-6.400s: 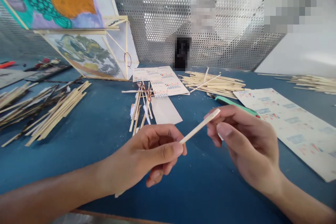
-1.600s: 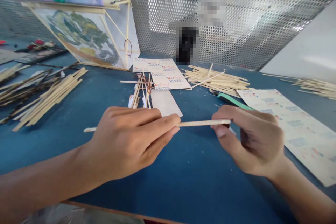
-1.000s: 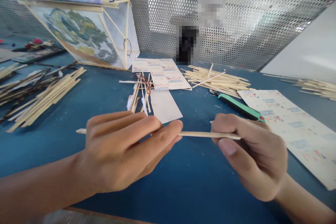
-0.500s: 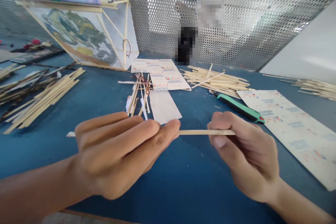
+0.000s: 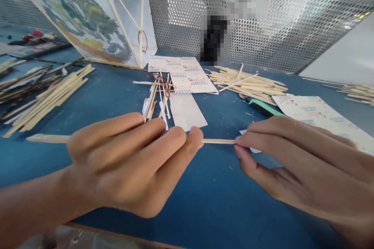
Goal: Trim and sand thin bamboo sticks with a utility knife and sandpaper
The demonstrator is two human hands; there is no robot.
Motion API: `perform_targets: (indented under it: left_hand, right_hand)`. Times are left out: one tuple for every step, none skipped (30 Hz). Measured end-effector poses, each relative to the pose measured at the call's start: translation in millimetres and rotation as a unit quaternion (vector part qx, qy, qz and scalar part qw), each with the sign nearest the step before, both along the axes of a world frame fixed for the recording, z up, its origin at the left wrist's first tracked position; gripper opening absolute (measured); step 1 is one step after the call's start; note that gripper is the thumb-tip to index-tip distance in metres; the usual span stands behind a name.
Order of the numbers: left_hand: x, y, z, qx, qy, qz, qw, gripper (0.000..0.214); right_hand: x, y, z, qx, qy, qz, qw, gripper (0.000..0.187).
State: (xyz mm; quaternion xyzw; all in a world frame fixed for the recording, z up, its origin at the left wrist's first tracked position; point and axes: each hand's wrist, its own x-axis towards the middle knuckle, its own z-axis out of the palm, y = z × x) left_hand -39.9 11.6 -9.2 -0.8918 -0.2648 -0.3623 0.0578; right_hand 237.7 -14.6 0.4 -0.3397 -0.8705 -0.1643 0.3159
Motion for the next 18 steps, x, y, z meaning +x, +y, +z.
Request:
perform_targets:
  left_hand:
    - [3.0,0.1,2.6,0.075,0.012,0.002,0.997,0.015]
    - [6.2,0.4,5.6,0.148,0.022,0.004,0.989,0.018]
    - [9.1,0.9,8.7,0.202,0.031,0.002,0.979,0.021]
    - [11.8,1.5,11.7,0.225,0.038,-0.003,0.974,0.021]
    - [13.9,2.1,14.2,0.232,0.046,-0.008,0.972,0.021]
    - [15.6,2.8,16.1,0.232,0.063,-0.011,0.971,0.020]
    - [16.7,3.3,17.0,0.231,0.085,-0.011,0.969,0.019]
    - [17.5,3.7,17.0,0.228,0.112,-0.007,0.967,0.019]
    - [17.9,3.9,16.2,0.225,0.139,-0.001,0.964,0.020]
    - [18.0,3.9,14.6,0.223,0.160,0.006,0.962,0.021]
    - [18.1,3.8,12.5,0.221,0.178,0.009,0.959,0.024]
    - [18.0,3.6,10.1,0.218,0.190,0.009,0.957,0.025]
    - [17.8,3.3,7.7,0.215,0.199,0.006,0.956,0.027]
    - [17.5,3.0,5.2,0.212,0.208,0.001,0.955,0.028]
    - [17.0,2.7,2.8,0.210,0.215,-0.001,0.954,0.028]
    - [16.5,2.5,0.5,0.209,0.222,-0.004,0.952,0.028]
    - [15.8,2.2,-1.6,0.207,0.228,-0.006,0.951,0.028]
    - [15.2,2.0,-3.3,0.208,0.232,-0.007,0.950,0.026]
  right_hand:
    - [-0.5,0.2,-1.2,-0.015,-0.008,0.001,1.000,0.009]
    - [-1.3,0.4,-2.0,-0.030,-0.015,0.002,0.999,0.009]
    - [-2.4,0.8,-2.6,-0.045,-0.018,0.002,0.999,0.009]
    - [-3.7,1.2,-3.0,-0.057,-0.020,0.003,0.998,0.009]
    - [-4.9,1.5,-3.4,-0.066,-0.023,0.006,0.998,0.008]
    - [-6.0,1.9,-3.9,-0.072,-0.027,0.009,0.997,0.008]
    - [-6.7,2.1,-4.7,-0.074,-0.036,0.011,0.997,0.008]
    - [-7.2,2.2,-5.7,-0.073,-0.048,0.014,0.996,0.008]
    - [-7.2,2.2,-7.0,-0.072,-0.062,0.016,0.995,0.008]
    - [-7.0,1.9,-8.5,-0.070,-0.077,0.021,0.994,0.010]
    - [-6.7,1.5,-9.9,-0.068,-0.092,0.029,0.993,0.013]
    - [-6.3,0.9,-11.3,-0.069,-0.108,0.038,0.991,0.015]
    - [-6.1,0.2,-12.5,-0.072,-0.122,0.046,0.989,0.017]
    - [-6.2,-0.5,-13.5,-0.074,-0.134,0.053,0.987,0.019]
    - [-6.6,-1.2,-14.3,-0.077,-0.146,0.056,0.985,0.020]
    - [-7.4,-1.7,-15.1,-0.080,-0.157,0.059,0.983,0.020]
    - [-8.7,-2.0,-15.8,-0.082,-0.169,0.059,0.980,0.020]
    - [-10.3,-2.1,-16.5,-0.081,-0.178,0.059,0.979,0.021]
